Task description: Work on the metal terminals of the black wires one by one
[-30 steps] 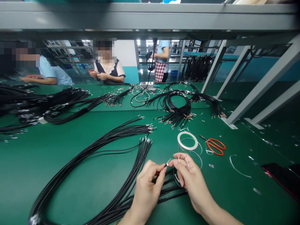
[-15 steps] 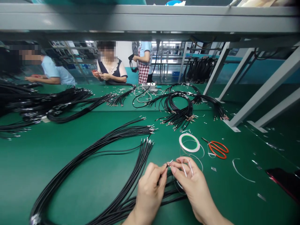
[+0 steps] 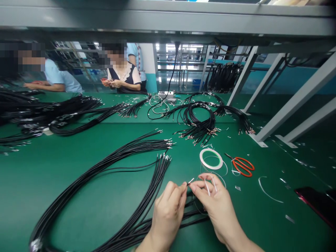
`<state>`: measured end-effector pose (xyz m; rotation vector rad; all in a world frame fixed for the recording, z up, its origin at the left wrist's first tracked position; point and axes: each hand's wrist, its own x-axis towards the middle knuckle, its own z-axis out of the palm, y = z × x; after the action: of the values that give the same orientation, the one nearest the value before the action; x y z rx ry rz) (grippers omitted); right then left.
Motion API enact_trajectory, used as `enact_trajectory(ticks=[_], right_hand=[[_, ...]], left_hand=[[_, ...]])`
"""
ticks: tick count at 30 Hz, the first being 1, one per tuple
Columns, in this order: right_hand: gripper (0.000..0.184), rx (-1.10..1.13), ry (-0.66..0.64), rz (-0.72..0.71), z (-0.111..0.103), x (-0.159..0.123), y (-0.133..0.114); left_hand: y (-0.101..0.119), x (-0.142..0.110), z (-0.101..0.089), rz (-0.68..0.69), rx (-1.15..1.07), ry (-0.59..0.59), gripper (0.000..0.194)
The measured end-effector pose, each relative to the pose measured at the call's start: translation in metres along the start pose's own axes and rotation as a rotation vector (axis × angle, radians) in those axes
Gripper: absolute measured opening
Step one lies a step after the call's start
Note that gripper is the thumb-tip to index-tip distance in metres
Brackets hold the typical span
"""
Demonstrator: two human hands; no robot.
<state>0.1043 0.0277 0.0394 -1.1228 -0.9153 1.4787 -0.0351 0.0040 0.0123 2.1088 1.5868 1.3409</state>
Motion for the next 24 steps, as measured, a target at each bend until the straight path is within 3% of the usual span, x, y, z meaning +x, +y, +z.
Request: enact_trajectory(ticks=[8,17,24], right_hand=[[0.042,-0.049,-0.003,-0.069,0.002,-0.001,-0.008],[0.04,-0.104,-0.017,-0.073,0.003,0.001,-0.01],[0.039,-0.107,-0.033,-0.075,0.002,0.001,-0.012]], left_hand=[[0.003,0.002,-0.001,-0.057,-0.11,0.013,0.021],[0.013,0.005,-0.004,-0.368,-0.41,-0.022,0.011],[0.01,0.004,-0.003,-0.342,-0.412,-0.053,0.012]])
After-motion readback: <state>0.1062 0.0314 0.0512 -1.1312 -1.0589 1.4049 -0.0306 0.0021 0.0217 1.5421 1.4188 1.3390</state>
